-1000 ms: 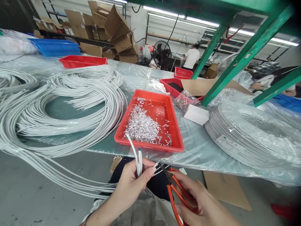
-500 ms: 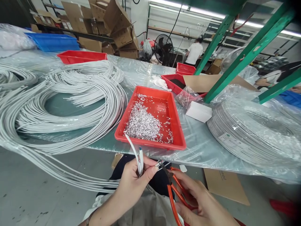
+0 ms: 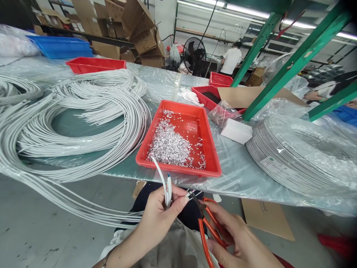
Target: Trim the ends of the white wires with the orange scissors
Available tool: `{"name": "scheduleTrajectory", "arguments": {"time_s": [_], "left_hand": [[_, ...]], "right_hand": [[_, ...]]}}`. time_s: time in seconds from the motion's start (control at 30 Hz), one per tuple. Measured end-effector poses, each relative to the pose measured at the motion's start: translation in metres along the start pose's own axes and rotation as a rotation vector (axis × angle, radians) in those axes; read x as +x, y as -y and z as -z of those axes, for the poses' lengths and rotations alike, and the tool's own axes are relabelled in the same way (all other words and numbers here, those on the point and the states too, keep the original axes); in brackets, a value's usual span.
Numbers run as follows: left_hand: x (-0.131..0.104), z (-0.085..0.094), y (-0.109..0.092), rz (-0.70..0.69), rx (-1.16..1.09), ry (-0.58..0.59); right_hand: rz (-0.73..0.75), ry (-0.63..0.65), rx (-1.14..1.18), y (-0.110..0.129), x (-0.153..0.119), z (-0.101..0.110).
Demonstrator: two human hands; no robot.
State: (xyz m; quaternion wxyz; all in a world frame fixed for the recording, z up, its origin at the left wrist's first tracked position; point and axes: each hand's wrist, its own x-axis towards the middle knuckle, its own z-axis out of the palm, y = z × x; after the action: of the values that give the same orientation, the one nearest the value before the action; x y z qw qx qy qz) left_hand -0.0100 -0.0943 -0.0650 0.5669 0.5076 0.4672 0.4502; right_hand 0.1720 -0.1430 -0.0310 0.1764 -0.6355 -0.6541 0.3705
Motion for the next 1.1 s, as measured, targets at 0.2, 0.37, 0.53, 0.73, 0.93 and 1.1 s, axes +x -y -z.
{"name": "scheduleTrajectory", "arguments": {"time_s": [0.2,0.37,0.53,0.73,0.93,1.1], "left_hand": [[-0.001,-0.001,-0.002,0.015,-0.007,0.008],[0.000,-0.001,-0.001,0.027,-0.013,0.006],[0.001,-0.002,-0.002,0.029,-0.031,0.005],[-0.002,0.004,0.004,0.090,-0.249,0.081],[-0.004,0.006,0.001,0.104,-0.326,0.108],[-0.006,-0.003,-0.006,0.104,-0.177,0.177]], "right_hand": [[-0.009,-0.005,0.008,-0.006,-0.001,-0.004],[-0.001,0.017,0.016,-0.007,0.000,-0.003],[0.040,0.009,-0.043,-0.008,0.000,-0.002],[0.177,0.124,-0.139,-0.016,0.007,0.000],[0.239,-0.050,0.148,-0.022,0.022,-0.003],[0.295,-0.116,0.646,-0.010,0.029,-0.012]]}}
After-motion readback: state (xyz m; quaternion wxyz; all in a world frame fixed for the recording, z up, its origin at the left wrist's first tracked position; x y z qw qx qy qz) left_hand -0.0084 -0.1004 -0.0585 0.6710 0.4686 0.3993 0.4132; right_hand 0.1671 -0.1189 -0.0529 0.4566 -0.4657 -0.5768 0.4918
